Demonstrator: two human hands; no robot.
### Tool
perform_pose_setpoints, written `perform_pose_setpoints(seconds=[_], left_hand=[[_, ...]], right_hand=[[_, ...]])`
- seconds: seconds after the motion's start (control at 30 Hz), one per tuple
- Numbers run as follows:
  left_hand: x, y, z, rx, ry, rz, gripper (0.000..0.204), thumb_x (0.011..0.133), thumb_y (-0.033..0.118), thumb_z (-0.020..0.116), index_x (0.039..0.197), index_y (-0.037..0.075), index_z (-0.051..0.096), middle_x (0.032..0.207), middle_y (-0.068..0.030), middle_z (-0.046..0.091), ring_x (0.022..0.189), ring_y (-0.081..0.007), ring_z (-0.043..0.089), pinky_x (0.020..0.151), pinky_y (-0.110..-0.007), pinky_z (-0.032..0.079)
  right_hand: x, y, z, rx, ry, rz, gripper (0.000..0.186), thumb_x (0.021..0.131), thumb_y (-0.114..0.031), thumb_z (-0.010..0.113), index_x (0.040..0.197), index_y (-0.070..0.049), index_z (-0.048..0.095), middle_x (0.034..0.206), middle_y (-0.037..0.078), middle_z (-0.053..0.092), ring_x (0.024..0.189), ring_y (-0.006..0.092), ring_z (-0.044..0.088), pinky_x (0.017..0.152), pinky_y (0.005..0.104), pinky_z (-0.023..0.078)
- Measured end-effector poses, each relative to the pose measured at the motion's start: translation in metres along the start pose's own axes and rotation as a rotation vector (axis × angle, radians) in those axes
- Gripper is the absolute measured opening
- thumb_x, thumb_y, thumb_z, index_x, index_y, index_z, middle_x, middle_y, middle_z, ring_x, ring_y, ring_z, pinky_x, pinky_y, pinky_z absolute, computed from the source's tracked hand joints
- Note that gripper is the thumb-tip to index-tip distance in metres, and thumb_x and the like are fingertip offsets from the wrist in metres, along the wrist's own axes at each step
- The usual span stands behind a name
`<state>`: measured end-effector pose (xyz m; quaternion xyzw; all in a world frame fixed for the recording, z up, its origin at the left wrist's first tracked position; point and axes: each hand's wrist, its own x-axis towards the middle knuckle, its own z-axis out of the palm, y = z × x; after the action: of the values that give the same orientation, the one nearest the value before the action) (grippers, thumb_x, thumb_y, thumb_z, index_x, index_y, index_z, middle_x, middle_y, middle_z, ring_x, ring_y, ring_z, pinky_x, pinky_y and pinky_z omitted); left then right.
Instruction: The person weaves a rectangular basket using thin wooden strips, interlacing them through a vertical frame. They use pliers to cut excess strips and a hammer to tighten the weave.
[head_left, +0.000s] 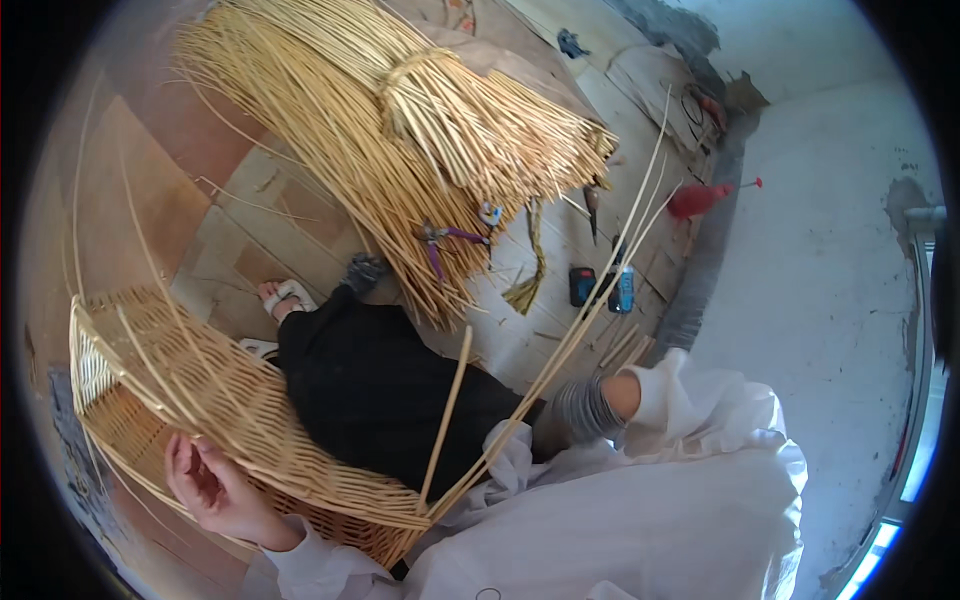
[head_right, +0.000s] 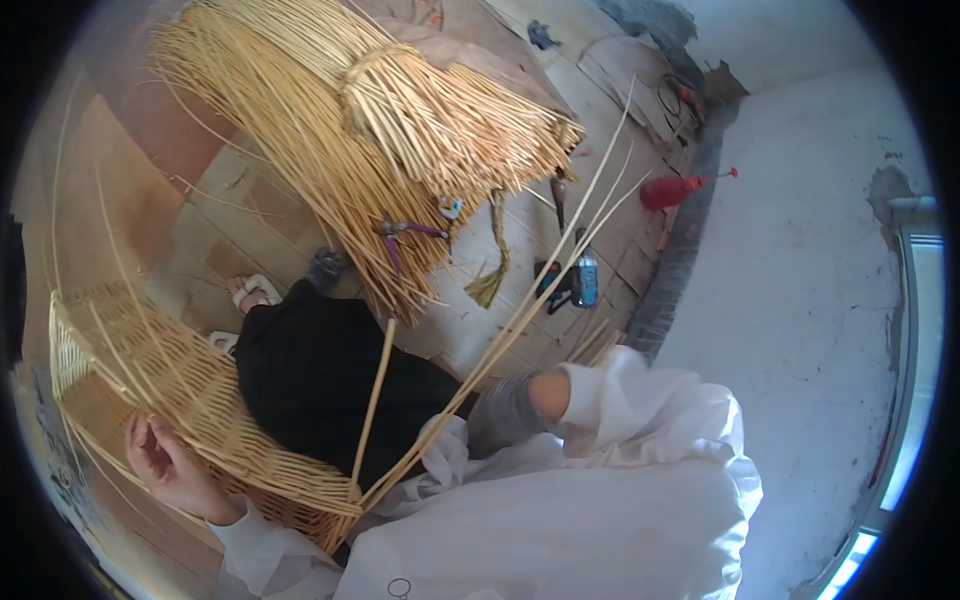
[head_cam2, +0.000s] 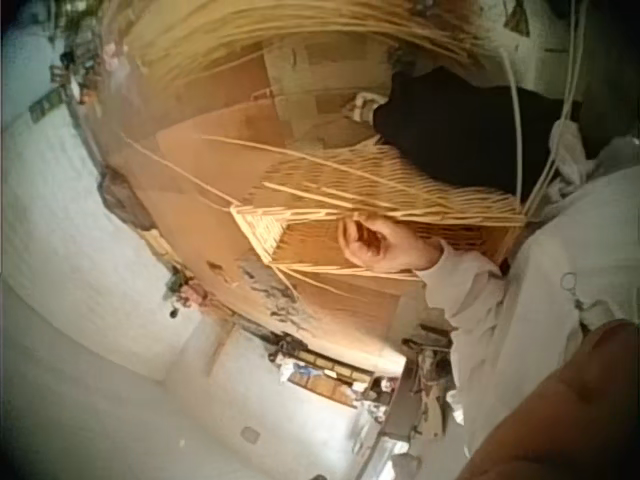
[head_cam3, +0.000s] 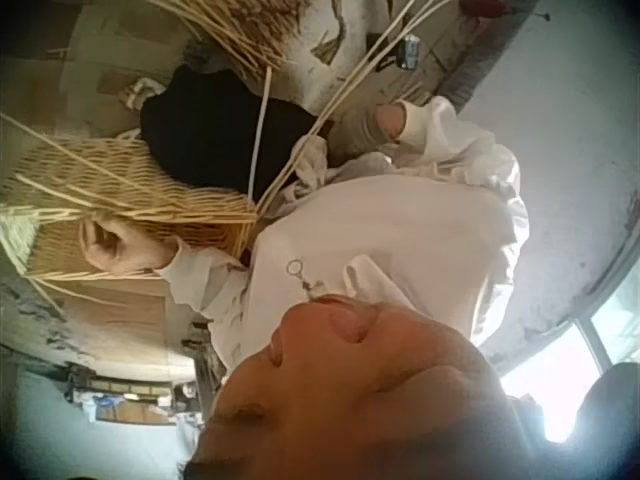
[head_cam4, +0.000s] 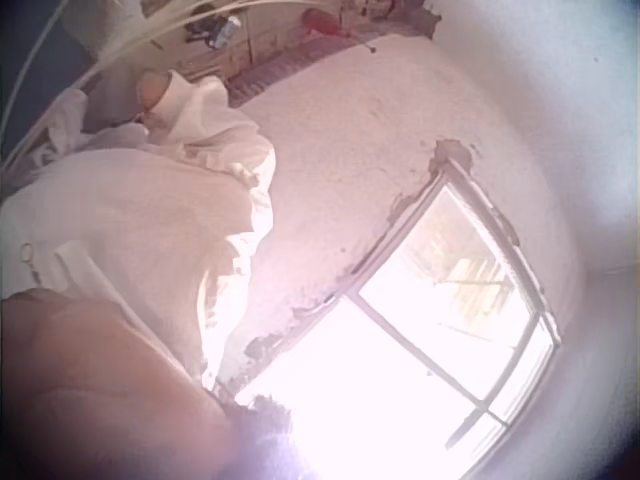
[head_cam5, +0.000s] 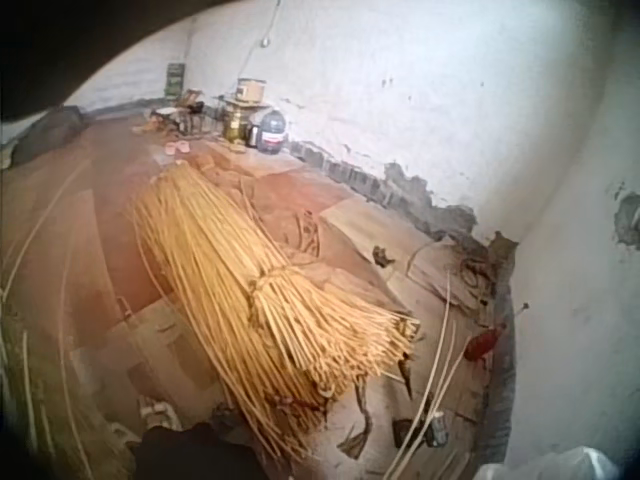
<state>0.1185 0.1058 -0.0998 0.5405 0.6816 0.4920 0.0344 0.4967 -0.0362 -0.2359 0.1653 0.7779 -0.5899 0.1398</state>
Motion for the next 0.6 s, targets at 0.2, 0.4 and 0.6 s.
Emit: perform_pose_setpoints(seconds=[0.2,0.4,0.6], left_hand=[[-0.009,0.028,0.002,0.191,-0.183,0.063,0.03,0.095,0.006,0.047,0.124,-0.004,0.049,0.129,-0.0156,0.046,0.113,-0.0242,0.051,0.096,-0.032,0.042],[-0.036,0.034,0.006,0.078,-0.238,0.004,0.048,0.091,0.016,0.053,0.134,-0.002,0.04,0.136,-0.017,0.042,0.125,-0.0282,0.043,0.102,-0.037,0.037],[-0.051,0.037,0.04,0.176,-0.264,0.093,0.047,0.086,0.018,0.059,0.129,0.0,0.048,0.129,-0.0177,0.049,0.119,-0.0297,0.049,0.097,-0.039,0.041]], right_hand=[[-0.041,0.163,-0.028,-0.026,0.619,1.093,0.038,0.079,-0.026,0.061,0.112,-0.006,0.059,0.103,0.016,0.065,0.095,0.0343,0.062,0.083,0.0428,0.048],[0.027,0.259,-0.075,0.606,1.085,1.05,0.043,0.081,-0.032,0.063,0.117,-0.009,0.057,0.102,0.017,0.065,0.095,0.0335,0.063,0.082,0.0421,0.049],[-0.022,0.278,0.049,0.63,0.78,1.353,0.042,0.081,-0.03,0.062,0.117,-0.008,0.057,0.1,0.017,0.065,0.094,0.0325,0.063,0.081,0.041,0.049]])
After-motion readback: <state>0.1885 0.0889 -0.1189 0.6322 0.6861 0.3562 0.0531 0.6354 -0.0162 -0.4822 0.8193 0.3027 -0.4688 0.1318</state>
